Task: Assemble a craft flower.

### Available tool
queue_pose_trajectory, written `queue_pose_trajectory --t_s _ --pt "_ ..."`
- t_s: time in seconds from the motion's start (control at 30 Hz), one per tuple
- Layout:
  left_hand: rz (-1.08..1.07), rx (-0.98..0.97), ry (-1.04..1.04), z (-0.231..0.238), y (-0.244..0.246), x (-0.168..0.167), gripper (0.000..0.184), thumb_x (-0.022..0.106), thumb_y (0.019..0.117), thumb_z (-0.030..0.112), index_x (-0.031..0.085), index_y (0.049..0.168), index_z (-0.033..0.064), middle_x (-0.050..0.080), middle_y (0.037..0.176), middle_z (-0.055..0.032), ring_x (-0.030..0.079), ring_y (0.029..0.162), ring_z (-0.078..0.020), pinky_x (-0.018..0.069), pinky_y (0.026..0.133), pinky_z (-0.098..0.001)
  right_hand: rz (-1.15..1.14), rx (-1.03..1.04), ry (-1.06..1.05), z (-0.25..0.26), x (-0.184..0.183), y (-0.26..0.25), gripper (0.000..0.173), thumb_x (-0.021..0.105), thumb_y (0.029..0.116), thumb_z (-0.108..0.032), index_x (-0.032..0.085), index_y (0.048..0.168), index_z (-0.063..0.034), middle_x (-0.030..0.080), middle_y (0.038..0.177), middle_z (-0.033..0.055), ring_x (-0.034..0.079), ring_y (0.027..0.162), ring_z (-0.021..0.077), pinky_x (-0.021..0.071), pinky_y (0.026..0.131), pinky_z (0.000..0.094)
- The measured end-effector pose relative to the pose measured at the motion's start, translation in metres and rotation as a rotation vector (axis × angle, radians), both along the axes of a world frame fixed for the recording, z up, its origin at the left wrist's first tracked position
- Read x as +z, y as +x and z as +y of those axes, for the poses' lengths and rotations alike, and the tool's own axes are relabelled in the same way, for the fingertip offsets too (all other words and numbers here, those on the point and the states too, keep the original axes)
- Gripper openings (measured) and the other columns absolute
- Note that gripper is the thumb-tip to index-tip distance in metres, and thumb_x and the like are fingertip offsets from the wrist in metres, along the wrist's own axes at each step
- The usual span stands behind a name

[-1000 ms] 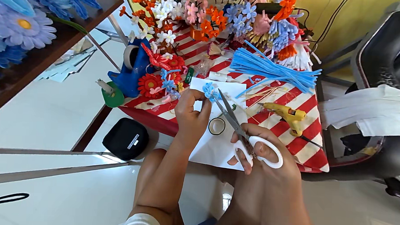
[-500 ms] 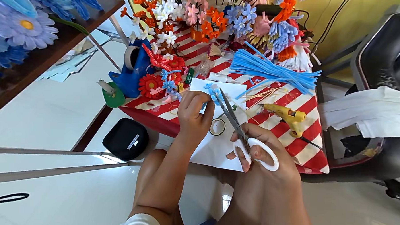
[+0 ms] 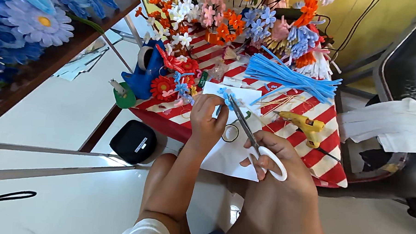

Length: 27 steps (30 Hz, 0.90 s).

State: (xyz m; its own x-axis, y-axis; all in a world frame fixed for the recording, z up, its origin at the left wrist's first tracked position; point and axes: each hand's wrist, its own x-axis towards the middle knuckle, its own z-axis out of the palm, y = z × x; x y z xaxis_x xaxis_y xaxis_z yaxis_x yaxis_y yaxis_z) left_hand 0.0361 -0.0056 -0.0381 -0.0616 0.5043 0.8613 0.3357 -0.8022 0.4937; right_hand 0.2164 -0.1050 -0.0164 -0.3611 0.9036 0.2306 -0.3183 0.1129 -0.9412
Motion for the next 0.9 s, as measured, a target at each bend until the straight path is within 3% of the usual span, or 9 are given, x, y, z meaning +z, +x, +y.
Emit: queue_pose_trajectory --t_s 0.13,0.23,0.3,0.37,0.5,0.63,0.9 --pt "-0.007 -0.067 -0.054 -0.001 -0.001 0.001 0.003 0.065 0.0893 0.002 0.066 0.092 0.0004 0.069 0.092 -0.0095 0.065 0.095 -0.0150 0.0527 0.089 -0.0298 -0.019 -0.024 0.002 0.000 0.000 0.000 0.030 0.074 0.0926 -0.038 0.067 0.109 -0.0147 0.065 0.079 -0.0135 0.063 0.061 -0.0029 0.0575 0.056 0.0171" --pt "-0.144 -0.324 -0.257 -0.004 -0.006 0.002 0.019 0.063 0.0900 0.006 0.065 0.108 -0.0007 0.068 0.104 -0.0049 0.065 0.100 -0.0081 0.0548 0.090 -0.0281 -0.043 -0.048 0.005 0.000 0.000 0.002 0.030 0.075 0.0919 -0.039 0.067 0.109 -0.0153 0.065 0.079 -0.0141 0.063 0.061 -0.0030 0.0578 0.056 0.0177" --pt "-0.272 -0.525 -0.374 -0.005 -0.010 0.004 0.026 0.065 0.0937 0.016 0.062 0.119 0.0097 0.067 0.113 0.0047 0.064 0.104 -0.0043 0.0553 0.091 -0.0270 -0.055 -0.053 0.010 0.000 -0.001 0.002 0.030 0.076 0.0915 -0.039 0.067 0.109 -0.0153 0.065 0.079 -0.0141 0.062 0.061 -0.0035 0.0575 0.055 0.0170" --pt "-0.367 -0.654 -0.430 -0.004 -0.012 0.006 0.031 0.065 0.0954 0.019 0.061 0.126 0.0168 0.067 0.117 0.0069 0.064 0.106 -0.0057 0.0551 0.091 -0.0274 -0.067 -0.052 0.016 0.000 -0.001 0.002 0.030 0.076 0.0916 -0.038 0.067 0.109 -0.0151 0.065 0.080 -0.0140 0.061 0.061 -0.0040 0.0566 0.055 0.0162" --pt "-0.430 -0.736 -0.485 -0.005 -0.015 0.013 0.024 0.063 0.0981 0.009 0.061 0.121 0.0165 0.070 0.117 0.0026 0.067 0.107 -0.0082 0.0565 0.093 -0.0282 -0.115 -0.074 0.031 -0.001 0.000 0.001 0.031 0.076 0.0913 -0.039 0.067 0.108 -0.0150 0.063 0.080 -0.0148 0.060 0.061 -0.0051 0.0548 0.053 0.0146" --pt "-0.456 -0.754 -0.512 -0.005 -0.016 0.014 0.014 0.064 0.0983 0.011 0.067 0.112 0.0150 0.071 0.112 0.0011 0.069 0.105 -0.0087 0.0574 0.091 -0.0279 -0.141 -0.078 0.029 -0.002 0.000 0.001 0.031 0.076 0.0907 -0.037 0.066 0.108 -0.0142 0.064 0.081 -0.0143 0.062 0.062 -0.0051 0.0542 0.053 0.0136" --pt "-0.499 -0.726 -0.489 -0.006 -0.015 0.014 0.014 0.060 0.0969 0.006 0.068 0.103 0.0150 0.072 0.106 0.0013 0.069 0.101 -0.0068 0.0571 0.088 -0.0255 -0.211 -0.115 0.019 -0.004 0.002 -0.004 0.029 0.078 0.0885 -0.037 0.067 0.106 -0.0167 0.064 0.079 -0.0152 0.062 0.061 -0.0057 0.0535 0.051 0.0130"
